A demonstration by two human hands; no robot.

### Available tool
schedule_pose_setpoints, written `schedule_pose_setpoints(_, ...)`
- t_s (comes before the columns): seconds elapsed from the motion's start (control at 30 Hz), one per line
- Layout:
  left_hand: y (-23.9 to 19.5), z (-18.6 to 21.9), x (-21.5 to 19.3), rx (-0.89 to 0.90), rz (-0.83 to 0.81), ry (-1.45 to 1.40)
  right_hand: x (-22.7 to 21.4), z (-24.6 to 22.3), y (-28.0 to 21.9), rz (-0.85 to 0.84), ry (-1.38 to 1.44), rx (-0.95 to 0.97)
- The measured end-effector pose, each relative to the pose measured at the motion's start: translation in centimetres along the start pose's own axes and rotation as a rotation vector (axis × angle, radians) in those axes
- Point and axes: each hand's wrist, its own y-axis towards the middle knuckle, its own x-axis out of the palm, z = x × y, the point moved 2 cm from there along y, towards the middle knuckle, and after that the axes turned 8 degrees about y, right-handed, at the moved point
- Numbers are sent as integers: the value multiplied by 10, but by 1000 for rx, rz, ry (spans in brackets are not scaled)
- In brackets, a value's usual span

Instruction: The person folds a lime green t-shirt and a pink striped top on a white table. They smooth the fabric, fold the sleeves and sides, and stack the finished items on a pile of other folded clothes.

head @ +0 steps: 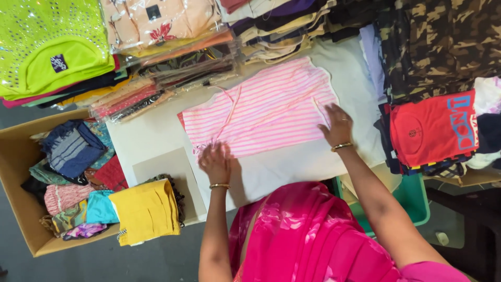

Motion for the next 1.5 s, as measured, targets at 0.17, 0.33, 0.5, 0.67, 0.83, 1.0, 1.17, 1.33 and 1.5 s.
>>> schedule_pose_setpoints(0.17,16,-29,-48,-517,206,-306,-6,6,-6,158,61,241)
schedule_pose_setpoints(0.33,23,-44,-49,-497,1,-344,-2,8,-4,131,-58,264)
schedule_pose_setpoints(0.5,11,-57,-47,-464,67,-663,-15,-5,1,131,133,271)
schedule_pose_setpoints(0.67,2,-54,-64,-378,119,-952,-18,-9,2,65,216,203)
schedule_pose_setpoints(0.83,-14,-66,-63,-444,0,-822,-31,-9,4,134,491,123)
schedule_pose_setpoints(1.0,-6,-45,-75,-485,-95,-616,-33,-19,6,18,441,203)
schedule_pose_setpoints(1.17,-2,4,-44,-241,156,-115,-22,-53,8,144,133,119)
schedule_pose_setpoints(1.33,15,99,-38,242,-18,-154,37,-97,-2,-95,61,-212)
schedule_pose_setpoints(1.5,22,120,-72,365,-264,-274,38,-95,6,-253,-66,-293)
